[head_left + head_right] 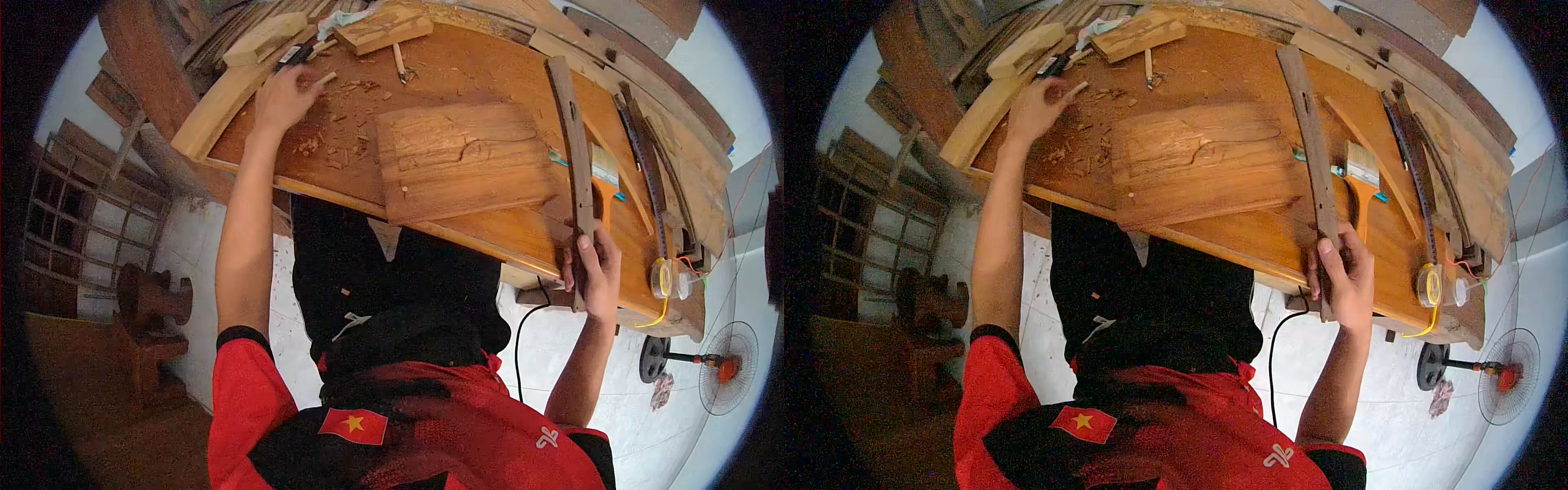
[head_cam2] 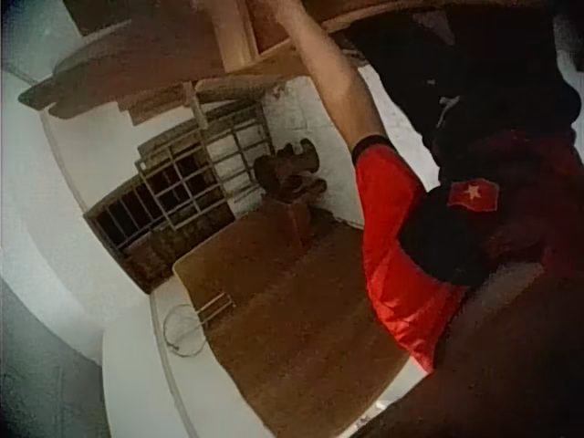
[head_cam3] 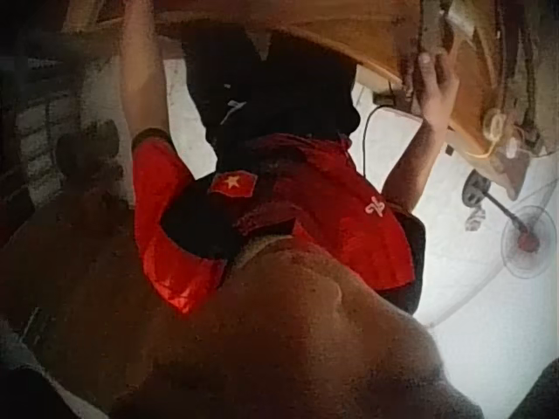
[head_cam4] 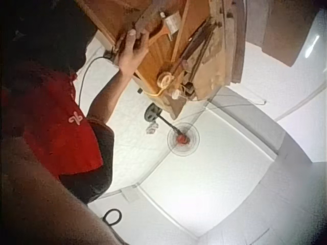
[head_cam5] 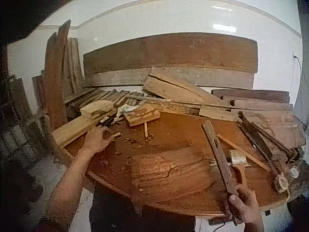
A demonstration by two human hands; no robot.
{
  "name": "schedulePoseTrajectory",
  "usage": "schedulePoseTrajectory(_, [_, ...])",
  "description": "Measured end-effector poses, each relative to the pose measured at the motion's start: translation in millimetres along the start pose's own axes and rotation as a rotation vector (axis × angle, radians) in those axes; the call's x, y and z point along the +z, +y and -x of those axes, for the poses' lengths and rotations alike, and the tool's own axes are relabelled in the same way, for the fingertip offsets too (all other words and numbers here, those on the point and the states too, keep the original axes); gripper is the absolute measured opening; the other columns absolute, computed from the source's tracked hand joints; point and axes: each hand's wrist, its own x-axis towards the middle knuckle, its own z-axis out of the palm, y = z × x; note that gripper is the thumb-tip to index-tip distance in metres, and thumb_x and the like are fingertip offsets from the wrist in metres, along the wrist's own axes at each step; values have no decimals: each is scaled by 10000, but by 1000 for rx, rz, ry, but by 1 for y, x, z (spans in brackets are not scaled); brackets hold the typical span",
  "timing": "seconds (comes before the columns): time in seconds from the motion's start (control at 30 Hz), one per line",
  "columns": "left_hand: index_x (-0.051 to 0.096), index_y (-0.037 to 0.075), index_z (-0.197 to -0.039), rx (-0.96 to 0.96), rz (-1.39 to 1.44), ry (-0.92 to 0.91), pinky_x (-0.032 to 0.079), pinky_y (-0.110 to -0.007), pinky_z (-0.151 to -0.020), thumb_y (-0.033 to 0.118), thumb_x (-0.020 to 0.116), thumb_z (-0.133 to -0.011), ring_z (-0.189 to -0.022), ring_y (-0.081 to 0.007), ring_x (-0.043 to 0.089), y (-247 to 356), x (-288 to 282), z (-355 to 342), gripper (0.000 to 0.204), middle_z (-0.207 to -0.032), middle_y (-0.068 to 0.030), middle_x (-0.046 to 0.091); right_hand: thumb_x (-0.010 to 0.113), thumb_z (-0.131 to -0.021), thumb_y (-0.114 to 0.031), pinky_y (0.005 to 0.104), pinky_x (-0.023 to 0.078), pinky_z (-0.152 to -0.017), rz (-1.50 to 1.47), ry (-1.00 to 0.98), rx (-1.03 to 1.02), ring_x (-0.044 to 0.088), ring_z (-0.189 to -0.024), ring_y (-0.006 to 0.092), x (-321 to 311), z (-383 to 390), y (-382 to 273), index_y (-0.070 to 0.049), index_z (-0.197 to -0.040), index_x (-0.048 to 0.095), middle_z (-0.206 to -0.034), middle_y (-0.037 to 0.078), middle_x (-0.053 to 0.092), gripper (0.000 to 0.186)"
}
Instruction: The recorder is cleaning a carved wooden block with a brush and tapping it with another piece of wood.
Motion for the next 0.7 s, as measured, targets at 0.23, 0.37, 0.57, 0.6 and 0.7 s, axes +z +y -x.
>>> schedulePoseTrajectory(0.23, [781, 103, -1134, 455, 203, -94, 575, -442, -916, 400, 711, -982, -1015, -302, 739, 94, 68, -102, 341, -1076, -107, 778, 607, -1075, -227, 239, 383, -439, -11, -1, 18, 489, -506, 85, 2, -1, 0, 3, -1198, 593, -762, 36, 571, 261])
schedulePoseTrajectory(0.37, [776, 108, -1173, 551, -157, -242, 579, -390, -875, 306, 733, -1001, -992, -207, 745, 114, 84, -126, 266, -1100, -106, 775, 631, -1063, -245, 237, 379, -447, 6, -4, 17, 490, -511, 84, 2, 1, 0, 9, -1253, 584, -763, 35, 573, 321])
schedulePoseTrajectory(0.57, [793, 79, -1028, 684, -359, -358, 559, -445, -820, 227, 684, -960, -902, -281, 709, 154, 50, -125, 196, -961, -118, 757, 645, -1050, -248, 230, 381, -473, -62, -8, -5, 490, -518, 88, -2, 5, 3, 9, -1235, 585, -767, 33, 577, 323])
schedulePoseTrajectory(0.6, [793, 79, -1028, 674, -374, -362, 559, -445, -820, 227, 684, -960, -902, -281, 709, 147, 43, -123, 196, -961, -118, 757, 636, -1051, -237, 232, 383, -475, -89, -40, -3, 497, -524, 89, -2, 3, 3, 7, -1234, 582, -765, 29, 576, 310])
schedulePoseTrajectory(0.7, [752, 23, -1005, 757, 25, -133, 548, -480, -962, 207, 680, -963, -1078, -338, 695, 151, 16, -92, 203, -1322, -140, 723, 633, -1049, -223, 236, 383, -473, -3, -34, 8, 499, -522, 91, -7, 3, 4, 7, -1251, 566, -765, 29, 575, 314])
